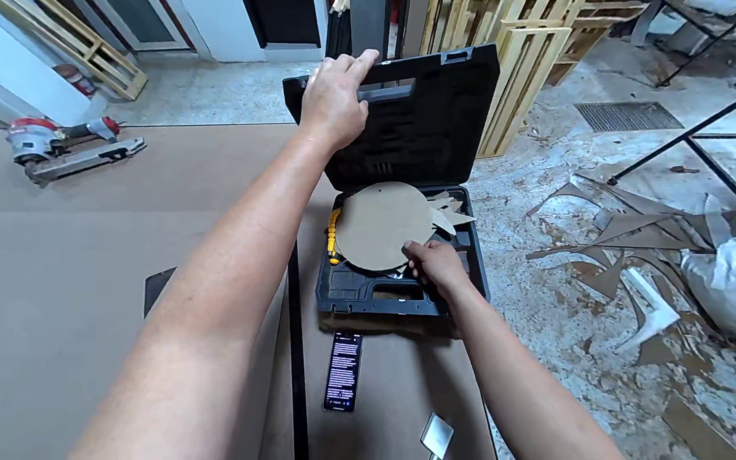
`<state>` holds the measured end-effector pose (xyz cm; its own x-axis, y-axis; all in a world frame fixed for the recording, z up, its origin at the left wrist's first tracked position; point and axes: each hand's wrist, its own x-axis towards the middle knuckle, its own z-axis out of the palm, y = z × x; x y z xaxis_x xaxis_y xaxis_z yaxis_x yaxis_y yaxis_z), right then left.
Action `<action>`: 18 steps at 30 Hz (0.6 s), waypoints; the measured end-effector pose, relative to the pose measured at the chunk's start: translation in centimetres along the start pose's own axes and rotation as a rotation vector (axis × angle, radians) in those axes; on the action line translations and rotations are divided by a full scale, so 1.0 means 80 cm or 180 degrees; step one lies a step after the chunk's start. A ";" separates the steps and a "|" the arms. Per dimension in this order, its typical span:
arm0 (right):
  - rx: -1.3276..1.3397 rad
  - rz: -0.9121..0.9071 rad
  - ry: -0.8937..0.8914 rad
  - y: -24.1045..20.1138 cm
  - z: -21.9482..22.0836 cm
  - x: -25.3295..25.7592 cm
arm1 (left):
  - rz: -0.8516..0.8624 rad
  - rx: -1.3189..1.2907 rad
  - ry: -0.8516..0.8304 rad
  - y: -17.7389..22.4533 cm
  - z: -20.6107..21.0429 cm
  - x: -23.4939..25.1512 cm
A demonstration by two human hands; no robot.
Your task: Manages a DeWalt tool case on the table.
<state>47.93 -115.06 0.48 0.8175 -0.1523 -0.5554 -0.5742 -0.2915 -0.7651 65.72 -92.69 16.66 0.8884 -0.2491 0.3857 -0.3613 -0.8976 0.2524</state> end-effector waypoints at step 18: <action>0.1370 -0.0490 0.0188 0.019 -0.069 -0.026 | -0.0003 0.0027 -0.0051 0.005 -0.006 -0.011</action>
<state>45.58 -120.37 2.27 0.8888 -0.1951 -0.4147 -0.4022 0.1018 -0.9099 64.66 -92.69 16.88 0.8931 -0.2540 0.3712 -0.3581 -0.9009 0.2451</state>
